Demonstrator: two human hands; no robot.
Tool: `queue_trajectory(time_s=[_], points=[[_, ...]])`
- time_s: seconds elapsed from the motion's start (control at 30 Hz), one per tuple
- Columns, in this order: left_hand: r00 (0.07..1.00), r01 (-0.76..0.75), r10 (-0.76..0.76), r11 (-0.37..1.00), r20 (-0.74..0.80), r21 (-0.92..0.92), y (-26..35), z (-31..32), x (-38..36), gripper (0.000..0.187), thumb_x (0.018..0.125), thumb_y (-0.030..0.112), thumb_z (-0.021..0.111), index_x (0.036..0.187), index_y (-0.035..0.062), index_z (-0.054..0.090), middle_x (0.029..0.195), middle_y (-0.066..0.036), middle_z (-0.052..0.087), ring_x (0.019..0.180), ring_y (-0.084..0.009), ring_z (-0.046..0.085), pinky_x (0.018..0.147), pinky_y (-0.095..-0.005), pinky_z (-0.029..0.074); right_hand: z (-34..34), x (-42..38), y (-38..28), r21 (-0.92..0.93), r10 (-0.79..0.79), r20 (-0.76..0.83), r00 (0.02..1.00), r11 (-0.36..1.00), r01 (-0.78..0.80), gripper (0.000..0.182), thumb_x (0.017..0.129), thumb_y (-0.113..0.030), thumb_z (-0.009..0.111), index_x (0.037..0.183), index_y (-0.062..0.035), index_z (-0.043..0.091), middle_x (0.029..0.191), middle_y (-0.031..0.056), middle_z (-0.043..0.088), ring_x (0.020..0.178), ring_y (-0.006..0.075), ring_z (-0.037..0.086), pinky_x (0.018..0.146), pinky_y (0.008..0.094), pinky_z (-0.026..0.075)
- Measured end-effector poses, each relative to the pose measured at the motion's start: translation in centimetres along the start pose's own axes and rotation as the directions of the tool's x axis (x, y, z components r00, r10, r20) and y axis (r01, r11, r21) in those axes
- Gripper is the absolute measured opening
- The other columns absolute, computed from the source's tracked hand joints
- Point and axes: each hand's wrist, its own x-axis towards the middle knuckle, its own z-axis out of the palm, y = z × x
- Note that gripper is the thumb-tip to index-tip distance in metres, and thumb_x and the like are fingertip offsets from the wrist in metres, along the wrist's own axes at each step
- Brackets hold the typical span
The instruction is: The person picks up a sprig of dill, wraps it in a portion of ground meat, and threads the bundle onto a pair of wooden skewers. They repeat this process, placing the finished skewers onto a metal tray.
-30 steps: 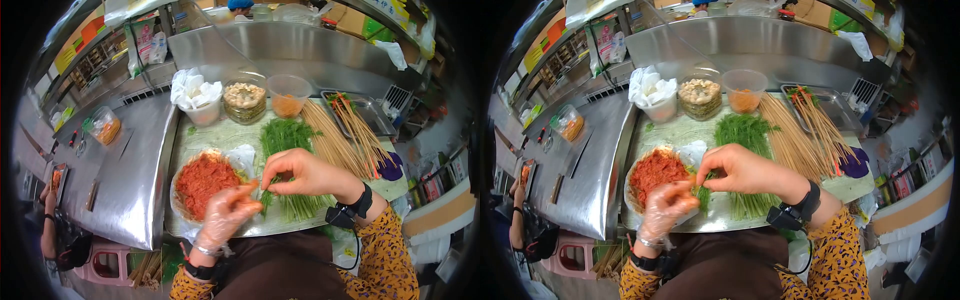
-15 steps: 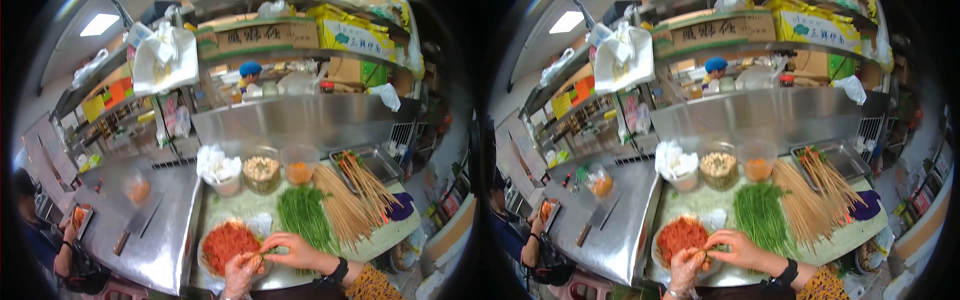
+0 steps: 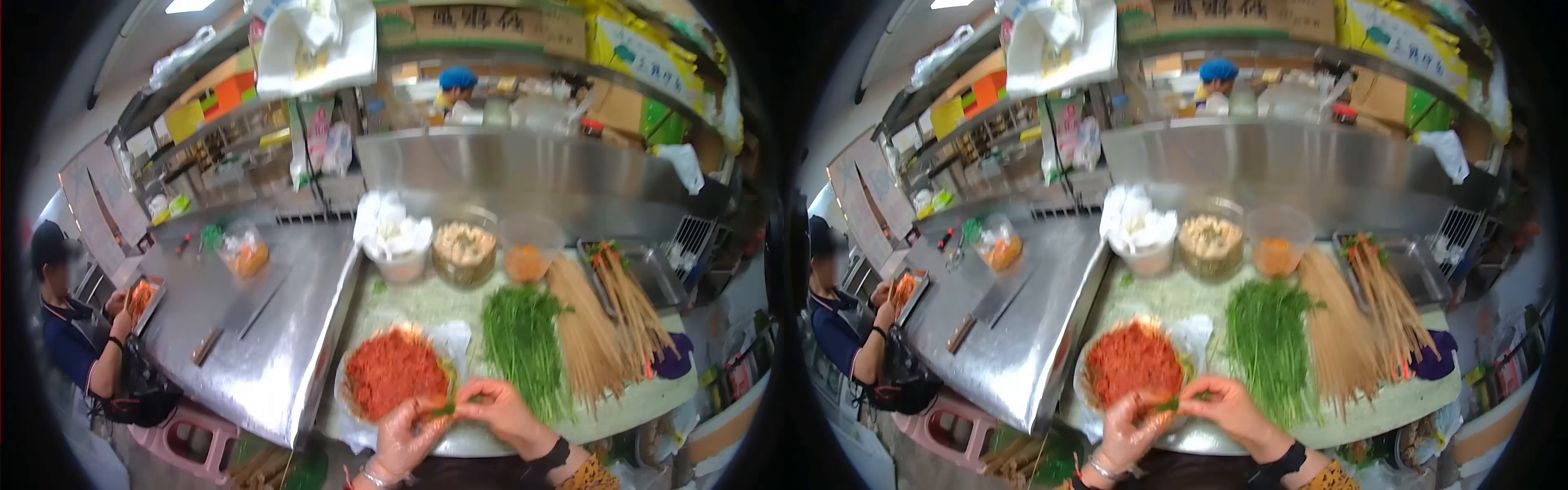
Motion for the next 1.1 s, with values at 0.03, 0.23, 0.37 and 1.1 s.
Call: queue_trajectory(time_s=[0.03,0.23,0.37,1.1], points=[[0.984,0.175,-0.177,0.973,-0.005,-0.15,-0.2,-0.5,-0.5,0.034,0.082,0.004,0.066,0.113,-0.0002,0.053,0.086,-0.004,0.061,0.078,-0.01,0.058,0.07,-0.024,0.049,-0.2,-0.2,0.0,-0.016,0.003,0.009,1.0,1.0,-0.003,0.012,0.081,0.003,0.064,0.093,0.002,0.061,0.091,0.0073,0.062,0.083,0.0151,0.062,0.077,0.0269,0.052],[0.952,0.177,-0.199,0.978,-0.233,-0.111,-1.3,-7.8,0.5,0.034,0.084,-0.001,0.06,0.117,-0.0059,0.053,0.082,-0.002,0.057,0.073,-0.0078,0.053,0.066,-0.0207,0.045,-2.0,-1.5,1.9,-0.037,0.097,-0.1,0.99,0.994,-0.101,0.009,0.08,0.004,0.065,0.089,0.004,0.061,0.084,0.0091,0.064,0.077,0.0152,0.064,0.073,0.026,0.054],[0.962,0.165,-0.115,0.967,-0.246,0.194,-2.3,-8.7,1.3,0.03,0.08,-0.001,0.063,0.109,-0.0068,0.058,0.08,-0.003,0.059,0.072,-0.011,0.055,0.065,-0.0236,0.046,-3.1,-2.1,3.4,-0.079,0.154,-0.039,0.987,0.984,-0.157,0.008,0.08,0.006,0.064,0.088,0.005,0.061,0.084,0.0108,0.064,0.077,0.0161,0.065,0.07,0.0258,0.055],[0.962,-0.152,-0.129,0.482,0.242,0.863,-1.5,0.0,5.5,0.013,0.067,0.013,0.069,0.073,0.0042,0.061,0.073,-0.012,0.057,0.069,-0.0327,0.058,0.061,-0.041,0.048,-5.0,-2.8,4.4,-0.116,0.099,0.034,0.995,0.989,-0.094,0.008,0.081,0.003,0.065,0.087,0.0028,0.061,0.084,0.0063,0.061,0.075,0.012,0.063,0.067,0.0223,0.051]])
